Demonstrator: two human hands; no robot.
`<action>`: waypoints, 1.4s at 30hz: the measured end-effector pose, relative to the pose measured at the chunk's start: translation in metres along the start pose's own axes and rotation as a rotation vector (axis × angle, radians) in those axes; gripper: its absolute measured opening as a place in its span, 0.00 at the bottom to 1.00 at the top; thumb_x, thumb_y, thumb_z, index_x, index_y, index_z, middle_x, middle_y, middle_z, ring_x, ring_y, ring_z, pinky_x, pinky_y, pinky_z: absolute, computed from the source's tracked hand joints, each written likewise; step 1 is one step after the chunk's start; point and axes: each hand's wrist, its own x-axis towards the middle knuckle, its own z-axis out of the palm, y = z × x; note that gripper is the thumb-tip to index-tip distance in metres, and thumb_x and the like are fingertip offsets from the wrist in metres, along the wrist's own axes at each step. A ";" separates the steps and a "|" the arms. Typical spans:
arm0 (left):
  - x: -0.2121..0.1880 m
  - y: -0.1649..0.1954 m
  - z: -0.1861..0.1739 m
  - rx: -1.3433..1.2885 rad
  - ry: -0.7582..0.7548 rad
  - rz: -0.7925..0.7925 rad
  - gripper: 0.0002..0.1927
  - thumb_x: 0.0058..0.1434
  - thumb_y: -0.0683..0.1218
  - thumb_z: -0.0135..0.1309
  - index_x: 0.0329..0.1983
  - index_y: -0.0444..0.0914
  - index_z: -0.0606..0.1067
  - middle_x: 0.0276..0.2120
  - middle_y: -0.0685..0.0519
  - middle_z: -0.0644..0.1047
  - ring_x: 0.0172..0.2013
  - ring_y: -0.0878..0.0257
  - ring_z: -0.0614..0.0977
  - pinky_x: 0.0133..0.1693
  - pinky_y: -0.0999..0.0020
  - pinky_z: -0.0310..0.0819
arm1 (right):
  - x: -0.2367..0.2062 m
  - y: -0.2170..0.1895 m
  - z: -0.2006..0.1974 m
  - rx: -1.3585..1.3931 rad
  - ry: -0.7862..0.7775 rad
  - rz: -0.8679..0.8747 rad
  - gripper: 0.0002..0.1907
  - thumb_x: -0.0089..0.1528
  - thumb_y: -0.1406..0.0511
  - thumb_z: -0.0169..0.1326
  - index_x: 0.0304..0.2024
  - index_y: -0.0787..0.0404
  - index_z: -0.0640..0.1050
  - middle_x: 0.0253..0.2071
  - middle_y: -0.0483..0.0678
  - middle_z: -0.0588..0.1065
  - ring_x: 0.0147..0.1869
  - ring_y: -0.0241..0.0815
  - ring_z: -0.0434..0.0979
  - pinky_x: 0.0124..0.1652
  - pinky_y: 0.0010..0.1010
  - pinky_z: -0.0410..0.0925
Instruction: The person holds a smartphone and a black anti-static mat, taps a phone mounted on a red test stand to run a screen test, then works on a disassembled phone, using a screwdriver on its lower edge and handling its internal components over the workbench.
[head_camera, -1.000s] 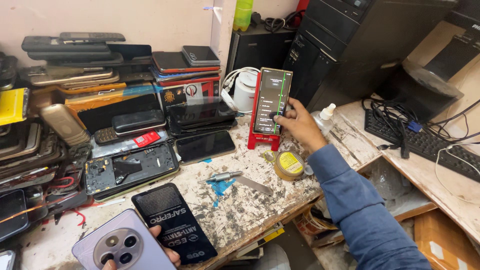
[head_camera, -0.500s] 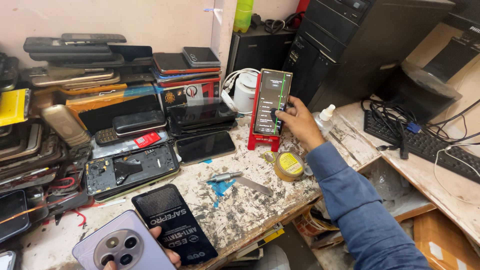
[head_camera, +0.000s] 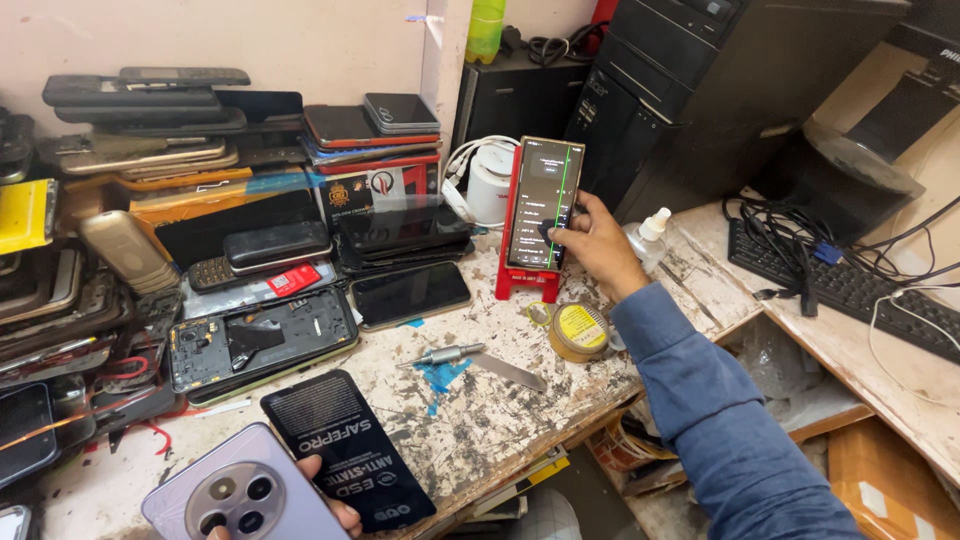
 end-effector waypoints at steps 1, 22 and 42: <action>0.000 0.000 0.000 -0.001 -0.004 -0.014 0.53 0.60 0.69 0.57 0.69 0.23 0.56 0.41 0.08 0.73 0.44 0.18 0.80 0.49 0.22 0.72 | 0.000 0.000 0.000 -0.011 0.006 0.013 0.39 0.60 0.72 0.56 0.72 0.63 0.58 0.42 0.51 0.79 0.46 0.37 0.80 0.44 0.29 0.74; 0.004 0.003 0.002 -0.061 -0.109 -0.054 0.52 0.62 0.67 0.56 0.71 0.24 0.54 0.45 0.07 0.71 0.49 0.16 0.77 0.54 0.19 0.67 | 0.005 0.000 0.003 0.033 0.006 -0.026 0.38 0.60 0.72 0.58 0.70 0.66 0.59 0.41 0.50 0.79 0.42 0.35 0.79 0.41 0.27 0.73; 0.008 0.005 0.005 -0.093 -0.147 -0.059 0.49 0.64 0.65 0.56 0.71 0.25 0.55 0.46 0.06 0.70 0.51 0.15 0.76 0.54 0.19 0.66 | 0.008 0.000 -0.001 0.055 0.054 0.078 0.26 0.69 0.55 0.47 0.65 0.62 0.69 0.36 0.44 0.75 0.31 0.31 0.72 0.25 0.22 0.62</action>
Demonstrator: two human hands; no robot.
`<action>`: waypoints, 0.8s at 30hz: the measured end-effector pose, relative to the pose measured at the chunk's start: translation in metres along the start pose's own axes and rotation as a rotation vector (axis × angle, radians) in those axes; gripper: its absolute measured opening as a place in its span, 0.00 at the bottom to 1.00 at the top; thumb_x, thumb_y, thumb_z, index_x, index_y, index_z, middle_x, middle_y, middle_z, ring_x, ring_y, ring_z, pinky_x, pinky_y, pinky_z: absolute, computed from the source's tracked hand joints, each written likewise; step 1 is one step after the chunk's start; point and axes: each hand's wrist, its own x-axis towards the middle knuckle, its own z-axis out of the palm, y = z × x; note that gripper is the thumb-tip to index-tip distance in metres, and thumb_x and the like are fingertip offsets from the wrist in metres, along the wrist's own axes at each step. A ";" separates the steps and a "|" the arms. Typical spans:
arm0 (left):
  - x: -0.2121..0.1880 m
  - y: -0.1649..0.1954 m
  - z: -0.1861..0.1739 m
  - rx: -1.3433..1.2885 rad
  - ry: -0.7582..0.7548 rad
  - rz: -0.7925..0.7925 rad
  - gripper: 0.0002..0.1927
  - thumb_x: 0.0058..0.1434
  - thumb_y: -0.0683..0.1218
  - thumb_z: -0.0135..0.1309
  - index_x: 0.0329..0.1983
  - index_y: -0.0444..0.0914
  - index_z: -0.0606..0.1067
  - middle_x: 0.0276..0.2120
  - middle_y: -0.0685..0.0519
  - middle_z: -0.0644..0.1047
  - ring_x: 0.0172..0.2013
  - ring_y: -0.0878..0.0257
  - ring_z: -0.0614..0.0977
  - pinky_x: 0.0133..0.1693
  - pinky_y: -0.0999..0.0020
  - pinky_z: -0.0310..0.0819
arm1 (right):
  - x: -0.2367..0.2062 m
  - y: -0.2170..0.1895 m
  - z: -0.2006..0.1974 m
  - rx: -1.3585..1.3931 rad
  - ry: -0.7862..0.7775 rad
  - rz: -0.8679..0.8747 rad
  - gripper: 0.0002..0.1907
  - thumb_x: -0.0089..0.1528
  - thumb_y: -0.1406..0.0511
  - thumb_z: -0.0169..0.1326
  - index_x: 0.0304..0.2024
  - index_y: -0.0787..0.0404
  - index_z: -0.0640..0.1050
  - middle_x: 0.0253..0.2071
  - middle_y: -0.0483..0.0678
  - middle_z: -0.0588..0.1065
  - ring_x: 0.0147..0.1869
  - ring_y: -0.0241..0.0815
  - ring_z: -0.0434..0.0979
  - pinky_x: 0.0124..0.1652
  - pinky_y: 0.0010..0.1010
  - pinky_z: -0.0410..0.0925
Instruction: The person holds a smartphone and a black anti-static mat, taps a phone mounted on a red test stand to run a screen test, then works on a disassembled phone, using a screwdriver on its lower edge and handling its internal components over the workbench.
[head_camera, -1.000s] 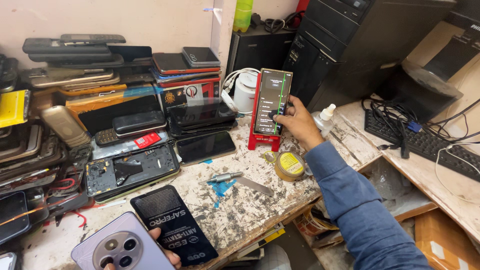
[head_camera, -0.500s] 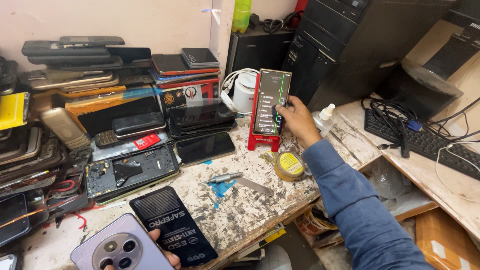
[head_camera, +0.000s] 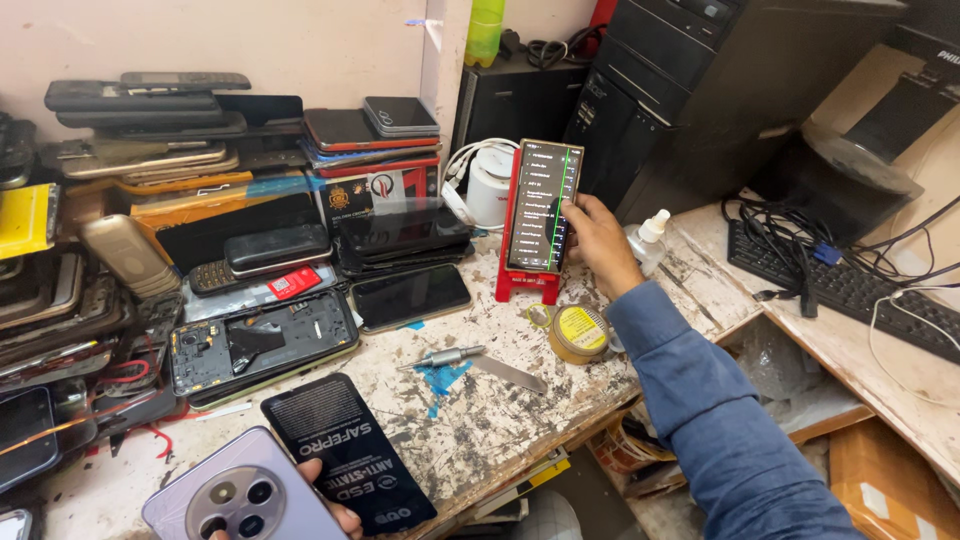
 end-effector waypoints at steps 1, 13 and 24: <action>0.000 0.001 0.000 0.009 0.013 -0.010 0.49 0.64 0.65 0.56 0.71 0.25 0.55 0.46 0.06 0.70 0.51 0.15 0.76 0.54 0.19 0.66 | 0.000 0.000 0.000 -0.003 0.003 -0.004 0.26 0.69 0.55 0.47 0.65 0.62 0.69 0.36 0.44 0.75 0.31 0.30 0.72 0.25 0.22 0.63; -0.003 -0.004 -0.002 -0.011 0.017 0.030 0.51 0.64 0.69 0.54 0.73 0.26 0.54 0.45 0.08 0.71 0.50 0.17 0.77 0.54 0.21 0.67 | 0.001 -0.001 0.001 0.004 0.014 -0.023 0.26 0.69 0.54 0.45 0.65 0.60 0.70 0.42 0.45 0.76 0.33 0.32 0.74 0.27 0.23 0.67; -0.001 -0.003 -0.002 -0.010 -0.008 0.012 0.51 0.64 0.68 0.54 0.73 0.26 0.54 0.46 0.08 0.71 0.50 0.17 0.76 0.54 0.20 0.66 | -0.002 0.001 0.002 -0.048 -0.075 -0.088 0.37 0.59 0.73 0.58 0.69 0.67 0.59 0.50 0.54 0.79 0.50 0.41 0.82 0.48 0.30 0.76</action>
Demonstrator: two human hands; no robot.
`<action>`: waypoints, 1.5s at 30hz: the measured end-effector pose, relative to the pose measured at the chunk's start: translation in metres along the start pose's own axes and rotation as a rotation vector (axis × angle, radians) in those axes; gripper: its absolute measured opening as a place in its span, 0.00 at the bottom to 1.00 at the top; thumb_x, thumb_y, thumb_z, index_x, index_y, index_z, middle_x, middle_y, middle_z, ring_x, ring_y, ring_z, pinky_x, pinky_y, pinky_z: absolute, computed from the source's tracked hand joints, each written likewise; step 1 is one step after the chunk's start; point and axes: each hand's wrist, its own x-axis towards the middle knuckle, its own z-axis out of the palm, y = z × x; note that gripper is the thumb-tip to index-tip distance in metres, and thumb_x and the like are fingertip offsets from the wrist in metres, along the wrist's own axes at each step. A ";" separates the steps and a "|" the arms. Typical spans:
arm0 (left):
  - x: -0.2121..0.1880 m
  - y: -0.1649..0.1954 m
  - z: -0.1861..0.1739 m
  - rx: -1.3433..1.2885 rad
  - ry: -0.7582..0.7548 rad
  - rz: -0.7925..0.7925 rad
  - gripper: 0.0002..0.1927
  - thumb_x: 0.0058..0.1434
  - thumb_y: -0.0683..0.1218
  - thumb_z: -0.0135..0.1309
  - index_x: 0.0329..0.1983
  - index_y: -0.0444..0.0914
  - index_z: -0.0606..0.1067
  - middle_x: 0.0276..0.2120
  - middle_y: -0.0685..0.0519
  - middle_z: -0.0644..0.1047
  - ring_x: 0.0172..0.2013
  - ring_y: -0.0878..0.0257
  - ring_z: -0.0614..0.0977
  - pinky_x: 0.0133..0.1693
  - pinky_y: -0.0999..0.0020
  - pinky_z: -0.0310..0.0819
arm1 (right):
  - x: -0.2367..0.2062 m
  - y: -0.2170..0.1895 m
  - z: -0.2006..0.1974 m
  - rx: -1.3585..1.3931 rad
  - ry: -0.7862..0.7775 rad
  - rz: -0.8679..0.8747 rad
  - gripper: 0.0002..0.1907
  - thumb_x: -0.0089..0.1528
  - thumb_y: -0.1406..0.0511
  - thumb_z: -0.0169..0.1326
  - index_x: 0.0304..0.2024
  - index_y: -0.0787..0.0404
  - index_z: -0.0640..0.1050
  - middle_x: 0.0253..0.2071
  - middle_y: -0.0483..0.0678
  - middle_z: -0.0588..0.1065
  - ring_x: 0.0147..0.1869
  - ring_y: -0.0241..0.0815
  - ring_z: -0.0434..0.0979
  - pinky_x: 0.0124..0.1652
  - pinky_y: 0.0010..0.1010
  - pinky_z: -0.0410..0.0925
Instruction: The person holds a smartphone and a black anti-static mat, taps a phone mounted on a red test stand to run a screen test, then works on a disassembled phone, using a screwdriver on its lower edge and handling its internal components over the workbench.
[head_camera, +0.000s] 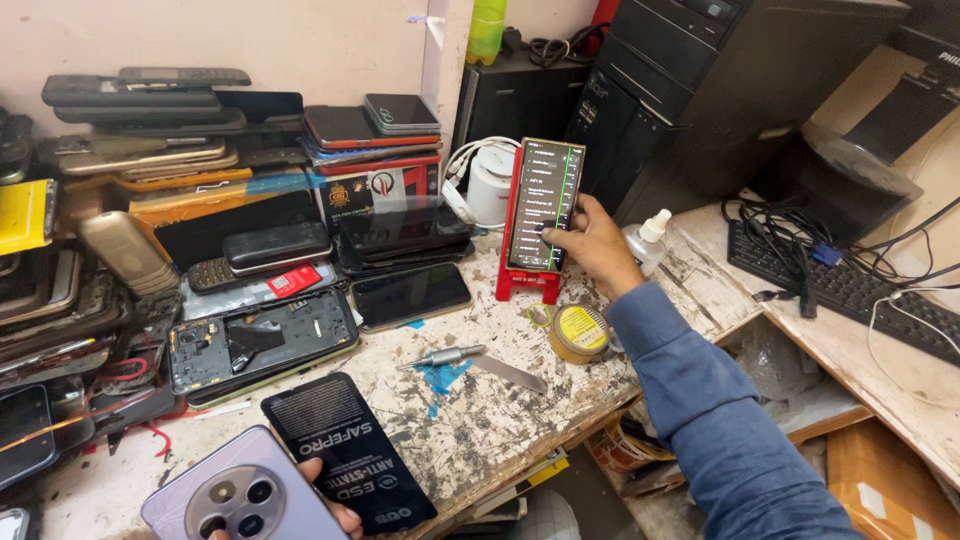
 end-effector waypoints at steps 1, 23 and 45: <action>0.000 0.000 0.000 -0.002 0.006 0.004 0.50 0.64 0.68 0.54 0.73 0.26 0.55 0.46 0.08 0.71 0.50 0.17 0.76 0.54 0.20 0.66 | 0.000 0.001 0.001 0.002 -0.007 -0.017 0.36 0.59 0.73 0.58 0.68 0.67 0.60 0.50 0.54 0.79 0.50 0.41 0.81 0.48 0.30 0.76; -0.003 -0.002 -0.008 0.078 0.058 0.080 0.35 0.76 0.60 0.38 0.71 0.26 0.58 0.44 0.07 0.73 0.48 0.17 0.78 0.51 0.21 0.71 | 0.002 0.009 -0.001 -0.028 0.063 0.059 0.22 0.68 0.56 0.47 0.62 0.58 0.73 0.44 0.44 0.77 0.39 0.33 0.75 0.33 0.24 0.66; 0.002 -0.001 -0.004 0.207 0.119 0.081 0.29 0.76 0.54 0.37 0.70 0.28 0.60 0.40 0.10 0.76 0.44 0.20 0.82 0.47 0.23 0.76 | 0.005 0.010 -0.003 0.008 0.067 0.068 0.23 0.68 0.58 0.48 0.63 0.62 0.70 0.44 0.49 0.77 0.41 0.36 0.77 0.33 0.26 0.69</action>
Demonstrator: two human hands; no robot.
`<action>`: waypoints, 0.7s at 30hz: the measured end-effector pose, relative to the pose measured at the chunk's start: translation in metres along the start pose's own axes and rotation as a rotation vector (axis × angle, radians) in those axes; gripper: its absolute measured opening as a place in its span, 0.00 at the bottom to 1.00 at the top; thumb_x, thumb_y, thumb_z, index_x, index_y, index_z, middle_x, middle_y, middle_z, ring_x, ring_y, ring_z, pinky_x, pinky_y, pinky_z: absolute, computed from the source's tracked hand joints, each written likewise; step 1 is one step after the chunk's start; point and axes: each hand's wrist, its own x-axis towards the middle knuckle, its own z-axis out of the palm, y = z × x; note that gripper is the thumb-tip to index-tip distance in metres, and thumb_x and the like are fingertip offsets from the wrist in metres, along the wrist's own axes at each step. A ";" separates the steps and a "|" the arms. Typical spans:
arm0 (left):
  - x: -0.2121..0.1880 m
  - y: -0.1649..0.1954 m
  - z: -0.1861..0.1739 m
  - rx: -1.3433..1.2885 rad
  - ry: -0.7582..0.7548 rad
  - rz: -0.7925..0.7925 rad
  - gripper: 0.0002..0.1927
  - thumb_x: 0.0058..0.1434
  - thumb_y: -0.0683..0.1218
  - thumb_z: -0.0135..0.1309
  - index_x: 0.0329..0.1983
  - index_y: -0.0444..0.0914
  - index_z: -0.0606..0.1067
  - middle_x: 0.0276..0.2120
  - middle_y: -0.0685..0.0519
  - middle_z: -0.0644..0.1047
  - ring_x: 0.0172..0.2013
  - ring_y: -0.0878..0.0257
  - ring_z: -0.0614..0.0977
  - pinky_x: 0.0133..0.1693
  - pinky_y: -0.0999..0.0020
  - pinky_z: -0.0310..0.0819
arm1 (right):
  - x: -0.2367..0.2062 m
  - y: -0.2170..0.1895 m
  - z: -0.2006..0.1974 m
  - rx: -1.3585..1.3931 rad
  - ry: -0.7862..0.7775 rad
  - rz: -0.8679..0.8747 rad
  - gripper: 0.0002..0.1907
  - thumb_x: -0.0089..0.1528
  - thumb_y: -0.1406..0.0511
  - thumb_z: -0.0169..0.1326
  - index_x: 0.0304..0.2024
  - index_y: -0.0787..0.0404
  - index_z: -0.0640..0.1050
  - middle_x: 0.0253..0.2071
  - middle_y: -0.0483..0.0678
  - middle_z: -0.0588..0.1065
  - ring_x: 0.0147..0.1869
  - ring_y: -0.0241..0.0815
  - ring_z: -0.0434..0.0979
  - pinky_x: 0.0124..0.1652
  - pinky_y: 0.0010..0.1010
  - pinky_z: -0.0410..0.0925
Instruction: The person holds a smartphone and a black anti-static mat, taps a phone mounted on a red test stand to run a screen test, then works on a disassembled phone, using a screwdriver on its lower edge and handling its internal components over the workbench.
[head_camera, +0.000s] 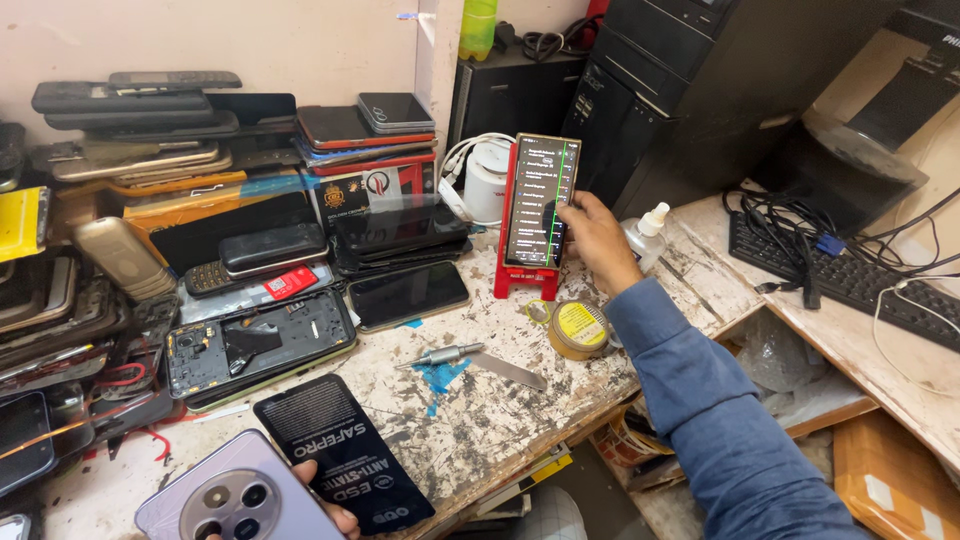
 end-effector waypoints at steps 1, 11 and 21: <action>0.000 0.000 -0.001 -0.002 0.000 -0.012 0.30 0.76 0.55 0.37 0.70 0.28 0.60 0.40 0.10 0.76 0.44 0.20 0.82 0.47 0.23 0.76 | 0.000 0.000 0.000 0.006 0.000 0.000 0.23 0.68 0.58 0.47 0.63 0.62 0.70 0.45 0.48 0.77 0.41 0.35 0.77 0.33 0.26 0.68; 0.005 0.007 0.002 -0.103 -0.138 -0.093 0.40 0.69 0.64 0.45 0.72 0.31 0.55 0.46 0.10 0.72 0.49 0.20 0.78 0.53 0.23 0.70 | -0.002 -0.002 0.000 0.018 0.012 0.019 0.23 0.68 0.59 0.46 0.63 0.60 0.69 0.43 0.45 0.77 0.41 0.34 0.77 0.34 0.27 0.68; -0.004 0.010 -0.005 -0.132 -0.086 -0.120 0.52 0.61 0.67 0.57 0.71 0.24 0.56 0.45 0.06 0.71 0.49 0.15 0.77 0.55 0.19 0.67 | -0.003 -0.002 0.002 -0.012 0.030 -0.003 0.23 0.67 0.61 0.50 0.63 0.64 0.69 0.38 0.44 0.76 0.40 0.32 0.75 0.36 0.25 0.68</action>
